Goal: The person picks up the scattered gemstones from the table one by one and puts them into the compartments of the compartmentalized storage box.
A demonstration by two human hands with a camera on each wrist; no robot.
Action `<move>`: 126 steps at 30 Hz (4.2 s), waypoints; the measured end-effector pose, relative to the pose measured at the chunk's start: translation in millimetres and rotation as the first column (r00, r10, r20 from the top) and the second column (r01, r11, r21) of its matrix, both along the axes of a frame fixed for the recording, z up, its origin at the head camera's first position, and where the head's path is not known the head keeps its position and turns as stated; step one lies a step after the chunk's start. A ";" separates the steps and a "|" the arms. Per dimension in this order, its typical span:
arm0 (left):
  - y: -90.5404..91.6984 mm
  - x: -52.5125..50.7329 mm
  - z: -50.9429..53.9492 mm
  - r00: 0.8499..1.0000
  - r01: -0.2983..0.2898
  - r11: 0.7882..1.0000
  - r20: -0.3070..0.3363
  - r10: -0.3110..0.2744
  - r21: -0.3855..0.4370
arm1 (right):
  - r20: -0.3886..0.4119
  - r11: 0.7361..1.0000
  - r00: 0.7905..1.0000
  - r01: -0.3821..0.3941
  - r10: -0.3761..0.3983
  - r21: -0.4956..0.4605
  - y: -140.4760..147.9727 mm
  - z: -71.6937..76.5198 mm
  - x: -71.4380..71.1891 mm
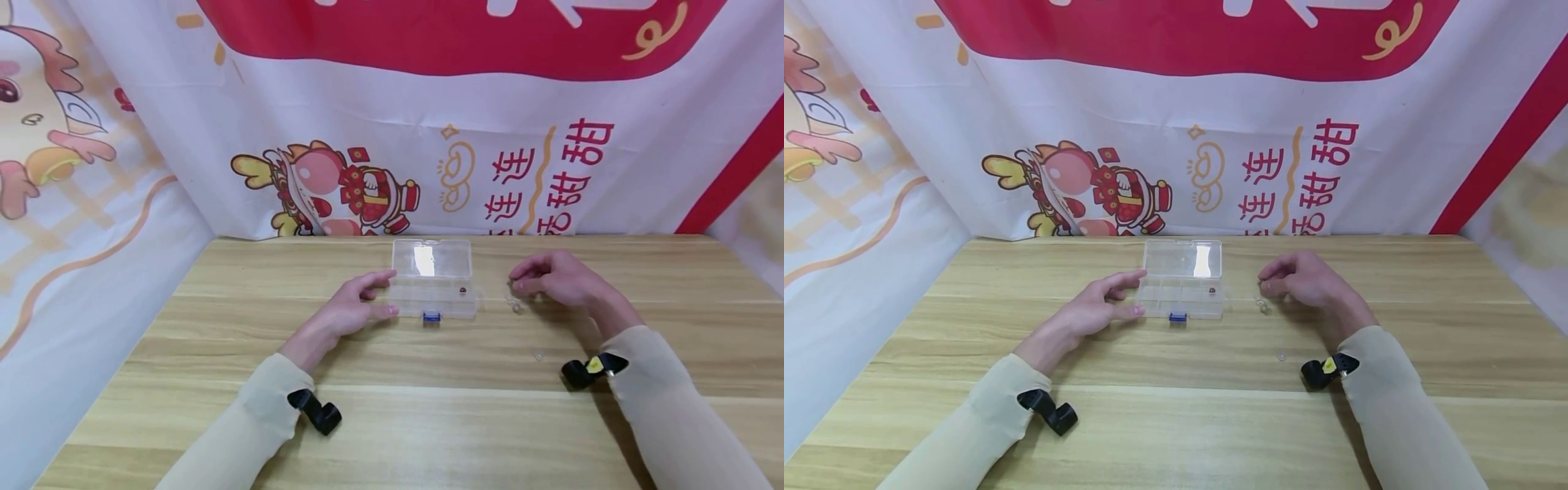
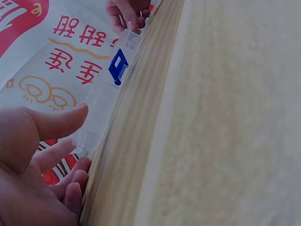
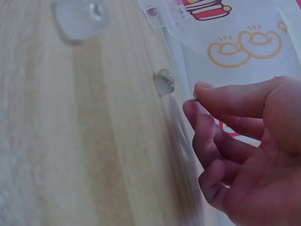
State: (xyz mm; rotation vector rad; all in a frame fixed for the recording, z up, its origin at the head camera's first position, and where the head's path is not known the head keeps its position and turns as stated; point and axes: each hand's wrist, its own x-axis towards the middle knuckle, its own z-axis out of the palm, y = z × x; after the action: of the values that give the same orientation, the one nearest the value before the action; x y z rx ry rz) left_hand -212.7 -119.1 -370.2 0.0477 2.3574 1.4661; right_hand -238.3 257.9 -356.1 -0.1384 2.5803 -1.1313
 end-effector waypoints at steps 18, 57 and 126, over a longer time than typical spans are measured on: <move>1.0 -1.0 1.2 1.000 0.008 1.000 -0.007 -0.008 -0.008 | -0.093 0.994 0.995 0.029 -0.039 -0.106 -15.9 9.5 2.1; -0.1 -1.2 0.3 1.000 0.018 1.000 0.001 -0.018 0.000 | -0.099 0.971 0.981 0.143 -0.164 -0.193 -76.1 17.5 15.7; -2.0 0.8 0.8 1.000 0.017 1.000 0.012 -0.016 -0.010 | -0.121 0.997 0.990 0.061 -0.066 -0.044 -108.6 1.5 19.5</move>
State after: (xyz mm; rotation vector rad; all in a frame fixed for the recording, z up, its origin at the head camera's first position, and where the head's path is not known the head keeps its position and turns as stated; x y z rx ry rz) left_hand -211.8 -121.1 -369.4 0.0556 2.3490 1.4432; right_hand -218.7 149.3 -354.6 -0.1397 2.6873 -1.2344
